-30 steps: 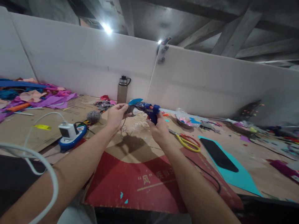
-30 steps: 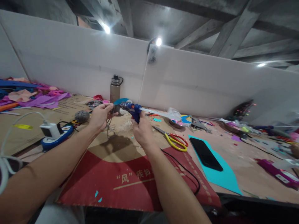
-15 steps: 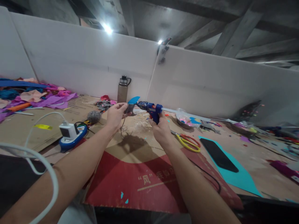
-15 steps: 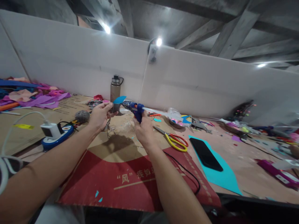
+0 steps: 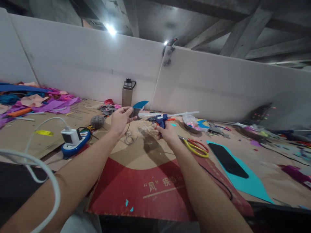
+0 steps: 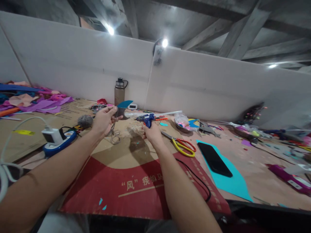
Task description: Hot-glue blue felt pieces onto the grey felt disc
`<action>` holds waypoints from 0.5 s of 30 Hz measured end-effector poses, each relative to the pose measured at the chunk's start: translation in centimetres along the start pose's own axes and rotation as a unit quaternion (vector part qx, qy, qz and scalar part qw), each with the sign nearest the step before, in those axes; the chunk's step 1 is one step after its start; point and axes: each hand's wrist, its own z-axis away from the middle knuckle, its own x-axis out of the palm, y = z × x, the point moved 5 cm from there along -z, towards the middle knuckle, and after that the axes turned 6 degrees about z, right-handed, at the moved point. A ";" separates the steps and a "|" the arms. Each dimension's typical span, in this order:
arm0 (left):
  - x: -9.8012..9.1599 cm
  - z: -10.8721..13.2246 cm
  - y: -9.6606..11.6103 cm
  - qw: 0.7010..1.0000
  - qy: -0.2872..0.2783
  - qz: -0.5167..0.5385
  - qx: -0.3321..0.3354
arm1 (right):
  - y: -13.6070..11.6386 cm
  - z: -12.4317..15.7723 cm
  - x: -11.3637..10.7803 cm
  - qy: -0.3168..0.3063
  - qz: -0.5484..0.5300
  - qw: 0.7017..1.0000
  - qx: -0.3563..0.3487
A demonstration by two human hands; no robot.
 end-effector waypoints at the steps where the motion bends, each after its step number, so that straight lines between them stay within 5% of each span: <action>1: 0.1 0.0 0.0 1.000 -0.001 -0.004 0.006 | 1.1 -0.3 0.2 -0.022 -0.009 0.998 0.050; 4: 0.3 0.0 0.0 1.000 -0.002 -0.016 0.024 | 3.0 -1.0 -0.6 -0.026 0.032 0.994 0.105; 8: 0.5 0.2 0.3 0.998 0.004 -0.046 0.052 | 1.7 -0.9 -3.4 0.145 0.184 0.971 0.039; 10: 0.6 0.4 0.6 0.995 0.007 -0.070 0.075 | -0.1 -0.3 -2.9 0.177 0.183 0.967 -0.012; 13: 0.8 0.9 1.2 0.983 0.007 -0.142 0.119 | -2.9 0.4 1.1 0.061 0.002 0.997 -0.057; 15: 1.1 1.4 1.8 0.967 -0.001 -0.204 0.153 | -4.7 0.9 4.2 -0.021 -0.148 0.987 -0.057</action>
